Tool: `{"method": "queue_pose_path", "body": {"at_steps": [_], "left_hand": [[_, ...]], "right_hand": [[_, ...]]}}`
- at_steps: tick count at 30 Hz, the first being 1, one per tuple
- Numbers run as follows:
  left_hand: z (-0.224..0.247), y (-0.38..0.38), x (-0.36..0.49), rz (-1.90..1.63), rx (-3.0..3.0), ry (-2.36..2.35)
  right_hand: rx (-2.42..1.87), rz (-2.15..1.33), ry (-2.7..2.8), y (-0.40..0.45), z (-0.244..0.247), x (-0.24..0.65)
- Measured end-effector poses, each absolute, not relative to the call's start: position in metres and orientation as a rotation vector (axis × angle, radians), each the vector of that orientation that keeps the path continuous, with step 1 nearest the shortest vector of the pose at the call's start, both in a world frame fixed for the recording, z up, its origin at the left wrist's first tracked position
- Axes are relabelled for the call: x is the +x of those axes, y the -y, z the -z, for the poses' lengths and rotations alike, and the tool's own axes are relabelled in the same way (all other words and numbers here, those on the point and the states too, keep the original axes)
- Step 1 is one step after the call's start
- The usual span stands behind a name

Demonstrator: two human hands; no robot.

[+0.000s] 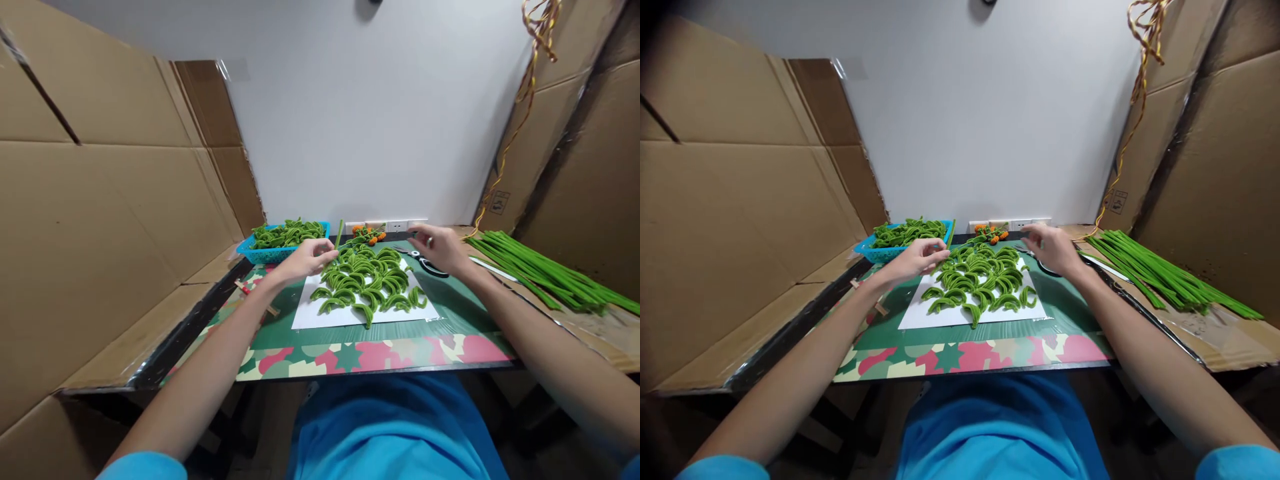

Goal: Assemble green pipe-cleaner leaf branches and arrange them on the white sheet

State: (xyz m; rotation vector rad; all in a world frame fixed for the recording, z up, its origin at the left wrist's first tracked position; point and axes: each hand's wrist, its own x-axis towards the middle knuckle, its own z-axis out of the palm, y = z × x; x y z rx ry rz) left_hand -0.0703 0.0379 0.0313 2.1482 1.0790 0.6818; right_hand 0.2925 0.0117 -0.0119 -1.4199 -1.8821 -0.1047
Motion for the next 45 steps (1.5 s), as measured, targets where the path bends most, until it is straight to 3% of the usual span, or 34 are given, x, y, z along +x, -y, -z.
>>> {"method": "queue_pose_path", "body": {"at_steps": [6,16,22,31,37,45], "left_hand": [[-0.02,-0.005,-0.019,-0.674,2.033,-0.815],[-0.024,0.0,-0.027,-0.694,1.897,-0.744],[-0.026,0.004,-0.022,-0.735,1.878,-0.74],[-0.025,0.009,-0.016,-0.815,1.826,-0.748],[-0.025,0.014,-0.013,-0.801,1.759,-0.676],[-0.023,0.019,-0.01,-0.714,1.617,-0.611]], "right_hand": [[-0.792,0.383,2.103,0.008,0.014,0.232],[-0.828,0.411,2.115,0.024,0.008,0.232],[-0.836,0.035,1.949,0.036,0.002,0.218],[-0.63,-0.993,1.59,0.032,-0.003,0.207],[-0.352,-1.308,1.555,0.038,-0.005,0.205],[-0.373,-1.321,1.553,0.035,-0.003,0.207]]}}
